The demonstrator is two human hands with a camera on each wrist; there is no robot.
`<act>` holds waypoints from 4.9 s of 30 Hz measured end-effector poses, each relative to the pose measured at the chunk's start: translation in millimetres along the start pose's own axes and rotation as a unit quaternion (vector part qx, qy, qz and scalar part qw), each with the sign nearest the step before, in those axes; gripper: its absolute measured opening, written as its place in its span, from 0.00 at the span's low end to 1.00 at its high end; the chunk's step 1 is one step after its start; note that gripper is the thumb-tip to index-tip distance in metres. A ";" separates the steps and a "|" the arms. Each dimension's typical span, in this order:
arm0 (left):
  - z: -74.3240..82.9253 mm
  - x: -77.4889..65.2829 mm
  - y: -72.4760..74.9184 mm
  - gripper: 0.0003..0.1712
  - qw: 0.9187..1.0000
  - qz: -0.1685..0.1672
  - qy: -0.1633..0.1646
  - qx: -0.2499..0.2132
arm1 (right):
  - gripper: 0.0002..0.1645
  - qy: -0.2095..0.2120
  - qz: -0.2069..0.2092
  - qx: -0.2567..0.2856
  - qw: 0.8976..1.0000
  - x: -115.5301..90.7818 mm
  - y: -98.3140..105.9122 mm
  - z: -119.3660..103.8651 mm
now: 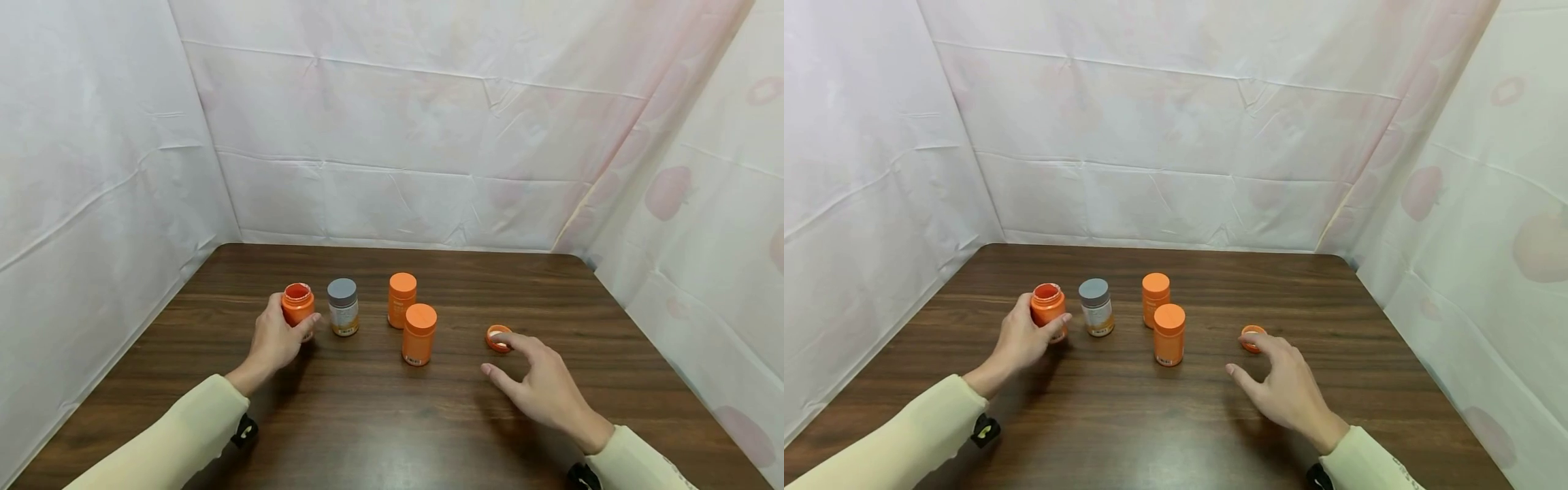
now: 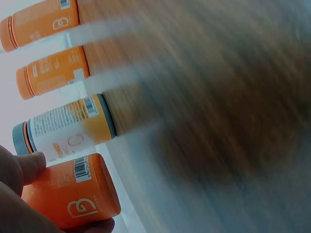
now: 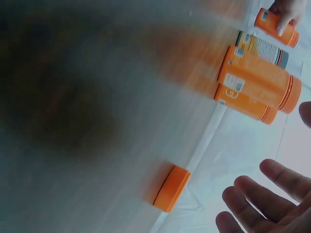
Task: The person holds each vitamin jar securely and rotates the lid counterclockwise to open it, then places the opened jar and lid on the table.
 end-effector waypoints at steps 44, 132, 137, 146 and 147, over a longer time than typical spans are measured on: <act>-32.3 24.8 10.0 0.54 0.998 0.042 0.045 -0.004 | 0.30 0.021 -0.052 0.012 0.998 -12.8 -9.3 -9.5; 26.0 -13.2 -49.8 0.52 0.997 -0.013 0.015 -0.069 | 0.38 0.109 -0.059 0.001 0.992 -24.4 -14.9 -38.8; 22.2 -8.4 -52.4 0.52 0.997 -0.012 0.031 -0.072 | 0.38 0.113 -0.061 0.000 0.992 -23.9 -15.2 -39.7; 16.0 -1.7 -61.5 0.53 0.996 -0.027 0.049 -0.069 | 0.38 0.112 -0.071 -0.004 0.991 -24.2 -18.1 -40.4; 15.4 -1.1 -62.3 0.52 0.996 -0.029 0.052 -0.069 | 0.38 0.112 -0.071 -0.005 0.991 -24.2 -18.0 -40.5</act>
Point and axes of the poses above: each hand's wrist, its own x-axis towards the middle knuckle, its own y-axis out of the back of the hand, z = x × y, the point moved 9 cm from there along x, towards the middle knuckle, and after that the axes turned 12 degrees about z, right-handed, at the moved point
